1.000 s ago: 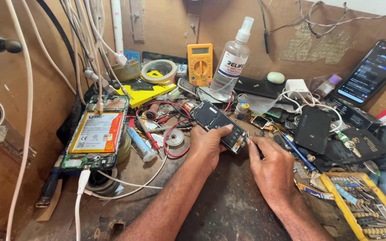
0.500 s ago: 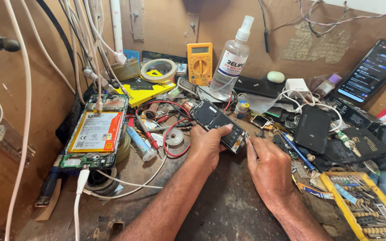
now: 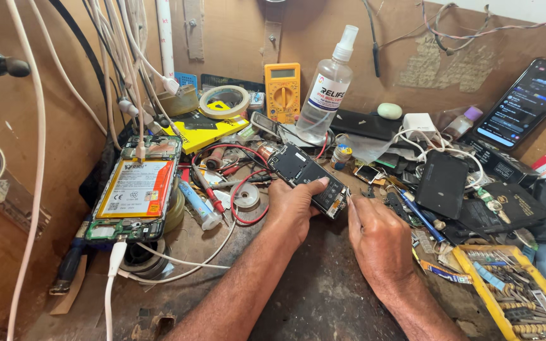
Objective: The person works on a disassembled smartphone at a cluttered repair bench, holding the phone midframe with one hand while using a small handheld tool on its internal components with the other. They reposition and turn the phone repeatedly to reach different parts of the board and chassis.
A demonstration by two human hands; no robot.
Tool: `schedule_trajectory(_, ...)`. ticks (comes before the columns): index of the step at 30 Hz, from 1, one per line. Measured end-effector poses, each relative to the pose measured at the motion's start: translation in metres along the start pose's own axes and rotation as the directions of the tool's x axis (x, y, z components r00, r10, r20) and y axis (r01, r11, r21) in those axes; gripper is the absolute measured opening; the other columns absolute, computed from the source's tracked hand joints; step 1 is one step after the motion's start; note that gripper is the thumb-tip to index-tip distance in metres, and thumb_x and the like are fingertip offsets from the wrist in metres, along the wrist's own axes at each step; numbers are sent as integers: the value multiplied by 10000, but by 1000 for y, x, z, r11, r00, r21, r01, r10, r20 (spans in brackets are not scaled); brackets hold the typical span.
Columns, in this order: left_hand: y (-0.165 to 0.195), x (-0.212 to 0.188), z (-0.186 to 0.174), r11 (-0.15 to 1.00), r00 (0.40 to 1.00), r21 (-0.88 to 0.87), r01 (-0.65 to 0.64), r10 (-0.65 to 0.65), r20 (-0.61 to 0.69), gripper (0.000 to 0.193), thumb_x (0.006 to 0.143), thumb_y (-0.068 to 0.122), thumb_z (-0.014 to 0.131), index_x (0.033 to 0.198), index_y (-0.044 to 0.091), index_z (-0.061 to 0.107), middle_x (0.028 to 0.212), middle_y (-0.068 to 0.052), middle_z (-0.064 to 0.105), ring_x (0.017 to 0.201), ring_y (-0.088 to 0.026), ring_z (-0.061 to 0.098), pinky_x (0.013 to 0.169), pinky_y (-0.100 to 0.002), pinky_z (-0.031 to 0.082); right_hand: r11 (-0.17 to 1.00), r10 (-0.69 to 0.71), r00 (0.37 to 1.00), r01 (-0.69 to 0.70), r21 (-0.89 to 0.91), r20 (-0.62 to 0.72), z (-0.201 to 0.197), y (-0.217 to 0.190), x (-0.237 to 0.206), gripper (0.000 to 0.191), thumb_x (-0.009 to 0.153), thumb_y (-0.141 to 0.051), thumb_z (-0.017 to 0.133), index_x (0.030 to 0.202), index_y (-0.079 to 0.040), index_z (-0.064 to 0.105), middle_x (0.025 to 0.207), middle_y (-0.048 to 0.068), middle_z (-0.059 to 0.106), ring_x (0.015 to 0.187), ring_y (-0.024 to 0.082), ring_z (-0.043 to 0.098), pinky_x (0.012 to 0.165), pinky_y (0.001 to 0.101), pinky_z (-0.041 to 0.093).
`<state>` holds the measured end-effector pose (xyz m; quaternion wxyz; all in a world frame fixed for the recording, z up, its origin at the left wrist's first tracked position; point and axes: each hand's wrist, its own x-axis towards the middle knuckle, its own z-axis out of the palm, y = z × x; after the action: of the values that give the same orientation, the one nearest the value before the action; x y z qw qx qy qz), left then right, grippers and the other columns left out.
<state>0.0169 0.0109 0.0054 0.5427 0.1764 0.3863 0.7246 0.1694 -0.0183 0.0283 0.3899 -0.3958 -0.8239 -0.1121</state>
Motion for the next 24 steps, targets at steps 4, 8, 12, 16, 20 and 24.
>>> schedule_trajectory(4,-2,1,-1,1000,1000,-5,3,-3,6,354,777,-71,744,1091,17,609,951,-102,713,755,-228,737,591,-404,642,1000,-9,1000,9,10,-12,1,1,-1,99,927,-61,716,980,19,690,833,162,698,741,346,695,625,436,541)
schedule_trajectory(8,-2,2,-2,1000,1000,-12,15,-15,9,307,776,-65,742,1051,-1,622,936,-112,723,743,-234,745,587,-413,645,998,24,999,-22,60,-36,1,2,1,95,919,-63,724,988,3,717,875,163,722,762,335,710,643,424,550)
schedule_trajectory(12,-4,4,-4,999,1000,41,-2,3,-20,282,782,-48,757,1033,-10,635,923,-118,726,730,-229,741,587,-400,636,975,110,993,-100,199,-42,-1,5,2,116,911,-70,733,1005,-2,742,934,164,753,795,304,736,674,377,564)
schedule_trajectory(16,-3,4,-5,998,998,18,-57,57,37,212,821,-22,741,1012,-58,657,915,-133,731,733,-227,746,588,-392,646,924,267,964,-259,281,11,-5,8,1,126,908,-91,759,1007,-13,763,862,127,769,696,184,732,629,308,553)
schedule_trajectory(20,3,-1,-5,994,991,42,-99,95,91,267,759,-67,735,998,-18,625,891,-98,710,731,-212,733,595,-371,636,884,321,947,-293,366,-18,-7,13,2,119,929,-97,747,1023,-25,760,839,69,775,692,85,692,625,261,538)
schedule_trajectory(24,10,-6,-2,986,983,105,-129,114,141,466,699,-106,740,1105,-2,536,933,-98,665,778,-218,710,623,-379,615,865,400,916,-372,336,-15,-8,20,3,120,953,-121,750,1024,-25,761,805,50,757,643,81,644,568,270,491)
